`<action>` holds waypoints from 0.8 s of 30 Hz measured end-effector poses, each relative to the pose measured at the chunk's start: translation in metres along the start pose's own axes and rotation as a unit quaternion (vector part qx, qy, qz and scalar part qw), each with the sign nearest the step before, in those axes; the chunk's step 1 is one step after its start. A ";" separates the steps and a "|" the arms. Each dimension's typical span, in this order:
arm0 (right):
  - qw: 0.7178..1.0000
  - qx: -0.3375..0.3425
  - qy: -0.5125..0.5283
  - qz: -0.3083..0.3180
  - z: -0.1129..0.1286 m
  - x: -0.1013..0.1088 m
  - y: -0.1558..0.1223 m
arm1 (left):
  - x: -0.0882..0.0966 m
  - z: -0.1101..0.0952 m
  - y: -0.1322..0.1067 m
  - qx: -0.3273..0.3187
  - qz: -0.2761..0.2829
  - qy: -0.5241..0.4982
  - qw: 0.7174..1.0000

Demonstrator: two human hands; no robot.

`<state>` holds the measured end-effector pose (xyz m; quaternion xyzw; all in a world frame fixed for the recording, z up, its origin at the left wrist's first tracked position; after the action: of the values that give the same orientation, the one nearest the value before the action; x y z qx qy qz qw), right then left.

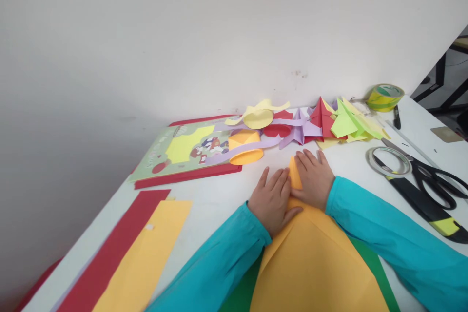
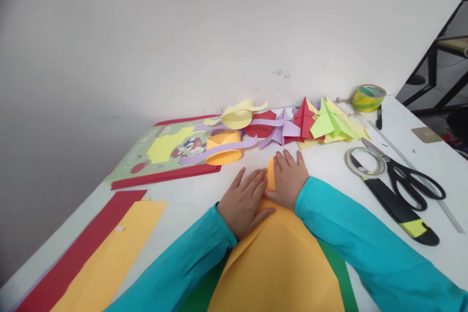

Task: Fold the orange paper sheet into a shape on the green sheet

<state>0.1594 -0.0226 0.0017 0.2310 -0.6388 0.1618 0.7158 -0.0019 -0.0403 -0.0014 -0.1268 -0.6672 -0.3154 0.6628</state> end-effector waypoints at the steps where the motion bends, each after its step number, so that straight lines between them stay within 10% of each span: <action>1: 1.000 0.001 -0.001 0.003 0.000 0.001 0.000 | 0.000 0.000 0.000 0.001 0.002 -0.002 1.000; 24: 0.999 0.021 0.014 0.032 -0.002 0.007 0.002 | 0.006 0.003 -0.006 -0.023 0.010 -0.031 0.999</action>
<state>0.1609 -0.0203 0.0089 0.2234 -0.6324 0.2016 0.7138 -0.0087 -0.0445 0.0034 -0.1584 -0.6788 -0.3204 0.6414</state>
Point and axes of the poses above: each hand's wrist, its own y-axis towards the middle knuckle, its own x-axis out of the back of the hand, z = x × y, the point moved 1 cm from there along y, towards the middle knuckle, and after that the axes turned 13 degrees about x, right-handed, at the moved point
